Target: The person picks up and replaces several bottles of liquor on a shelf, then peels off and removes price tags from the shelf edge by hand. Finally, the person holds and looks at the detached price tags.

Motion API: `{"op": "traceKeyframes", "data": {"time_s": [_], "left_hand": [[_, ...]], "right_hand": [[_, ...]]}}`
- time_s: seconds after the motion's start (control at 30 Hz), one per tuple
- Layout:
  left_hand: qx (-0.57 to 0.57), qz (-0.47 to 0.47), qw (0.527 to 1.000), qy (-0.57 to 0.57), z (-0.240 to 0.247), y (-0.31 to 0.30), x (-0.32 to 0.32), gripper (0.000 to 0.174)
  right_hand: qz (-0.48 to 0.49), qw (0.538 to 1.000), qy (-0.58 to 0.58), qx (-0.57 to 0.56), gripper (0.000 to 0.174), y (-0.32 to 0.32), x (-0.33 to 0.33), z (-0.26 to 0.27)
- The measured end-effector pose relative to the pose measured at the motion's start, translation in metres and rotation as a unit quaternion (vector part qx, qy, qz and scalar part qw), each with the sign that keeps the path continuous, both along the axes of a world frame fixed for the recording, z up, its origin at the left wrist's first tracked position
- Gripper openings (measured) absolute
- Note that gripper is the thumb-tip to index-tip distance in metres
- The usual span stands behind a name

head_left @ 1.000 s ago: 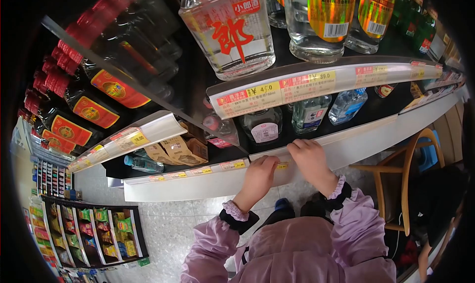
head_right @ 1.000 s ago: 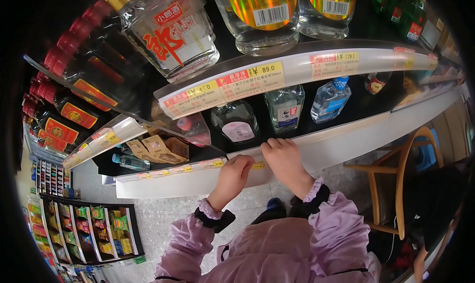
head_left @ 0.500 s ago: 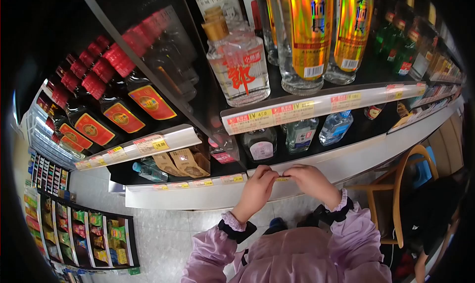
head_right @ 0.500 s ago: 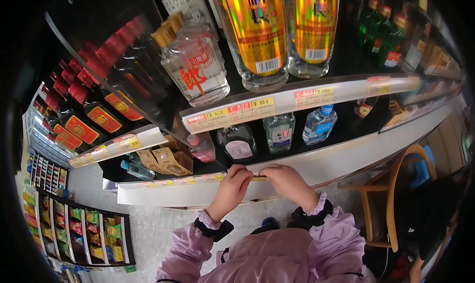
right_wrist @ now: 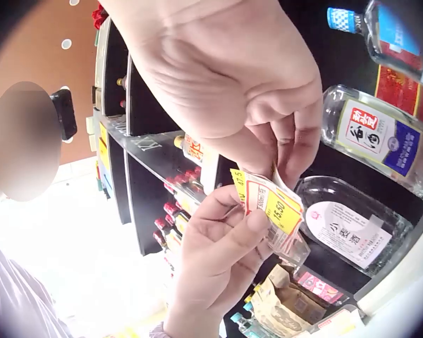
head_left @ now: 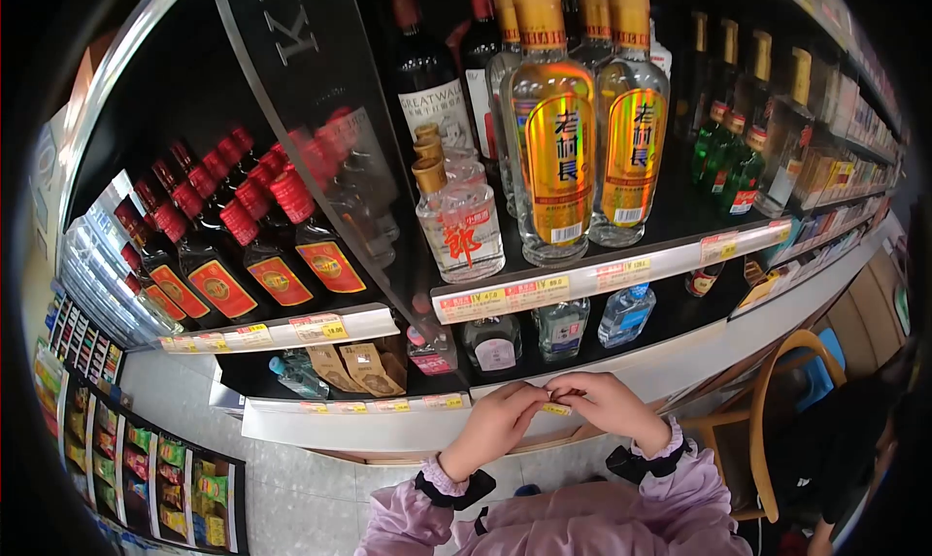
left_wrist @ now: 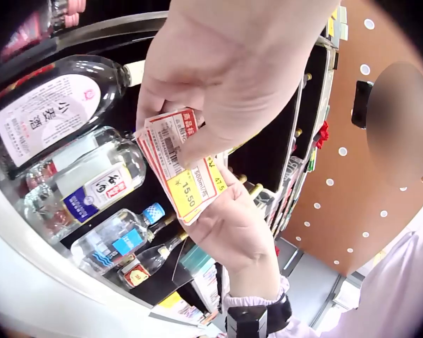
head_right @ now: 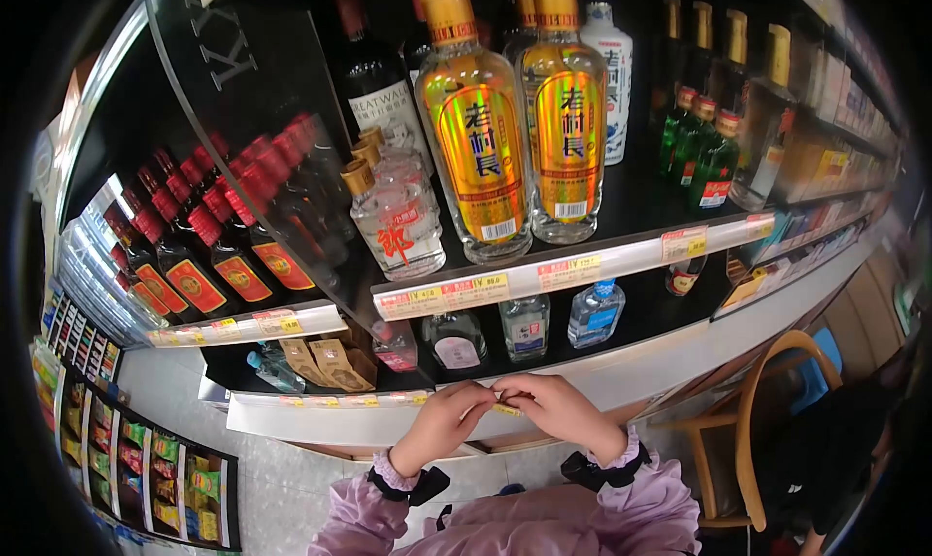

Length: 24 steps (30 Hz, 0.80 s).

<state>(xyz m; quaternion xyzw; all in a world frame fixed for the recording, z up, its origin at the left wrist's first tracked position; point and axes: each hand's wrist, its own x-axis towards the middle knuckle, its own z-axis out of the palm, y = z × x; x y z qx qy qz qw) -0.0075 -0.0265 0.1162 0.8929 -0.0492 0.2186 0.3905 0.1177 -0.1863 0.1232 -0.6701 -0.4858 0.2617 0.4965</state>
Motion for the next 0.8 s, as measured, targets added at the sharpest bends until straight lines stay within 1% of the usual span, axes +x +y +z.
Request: {"op": "traceKeyframes", "data": {"time_s": [0.07, 0.13, 0.2, 0.23, 0.3, 0.33, 0.37, 0.43, 0.5, 0.57, 0.6, 0.67, 0.7, 0.77, 0.8], "left_hand": [[0.001, -0.001, 1.000, -0.003, 0.005, -0.004, 0.001, 0.015], [-0.033, -0.002, 0.999, -0.006, 0.010, -0.007, 0.003, 0.016], [-0.026, -0.004, 1.000, -0.016, 0.019, -0.010, 0.004, 0.015], [-0.041, 0.006, 0.999, -0.015, 0.023, -0.012, 0.004, 0.016], [-0.071, 0.022, 0.997, -0.017, 0.026, -0.015, 0.005, 0.018], [-0.068, 0.023, 0.997, -0.021, 0.027, -0.017, 0.006, 0.018], [-0.088, 0.036, 0.995, -0.025, 0.028, -0.018, 0.007, 0.019], [-0.107, 0.051, 0.993, -0.029, 0.032, -0.021, 0.009, 0.020], [-0.113, 0.066, 0.991, 0.000, 0.037, -0.026, 0.011, 0.024], [-0.116, 0.070, 0.991, -0.009, 0.039, -0.033, 0.015, 0.025], [-0.116, 0.072, 0.990, -0.020, 0.040, -0.037, 0.018, 0.027], [-0.117, 0.069, 0.990, -0.027, 0.043, -0.045, 0.023, 0.027], [-0.099, 0.072, 0.992, -0.038, 0.043, -0.048, 0.026, 0.030], [-0.083, 0.075, 0.993, -0.042, 0.041, -0.054, 0.031, 0.032], [-0.134, 0.070, 0.988, -0.028, 0.036, -0.057, 0.034, 0.035]], "right_hand": [[-0.012, 0.998, 0.006, 0.062, 0.023, -0.004, 0.000, 0.002], [-0.005, 0.998, -0.004, 0.058, 0.025, -0.009, 0.002, 0.008], [-0.013, 0.996, 0.062, 0.064, 0.027, -0.013, 0.003, 0.011], [-0.003, 0.994, 0.085, 0.070, 0.028, -0.016, 0.006, 0.012], [-0.005, 0.993, 0.078, 0.083, 0.028, -0.020, 0.010, 0.015], [-0.010, 0.993, 0.075, 0.092, 0.028, -0.022, 0.012, 0.016], [-0.005, 0.989, 0.101, 0.109, 0.029, -0.024, 0.016, 0.011], [0.002, 0.988, 0.101, 0.117, 0.030, -0.028, 0.019, 0.005], [0.010, 0.987, 0.106, 0.120, 0.031, -0.032, 0.021, 0.005], [0.018, 0.993, 0.048, 0.109, 0.030, -0.035, 0.020, 0.011], [0.020, 0.993, 0.050, 0.108, 0.030, -0.036, 0.020, 0.009], [-0.003, 0.988, 0.087, 0.124, 0.024, -0.040, 0.020, 0.006], [-0.003, 0.988, 0.089, 0.124, 0.024, -0.042, 0.022, 0.006], [-0.019, 0.982, 0.148, 0.113, 0.020, -0.047, 0.025, 0.004], [-0.021, 0.982, 0.154, 0.109, 0.020, -0.050, 0.026, 0.004]]}}
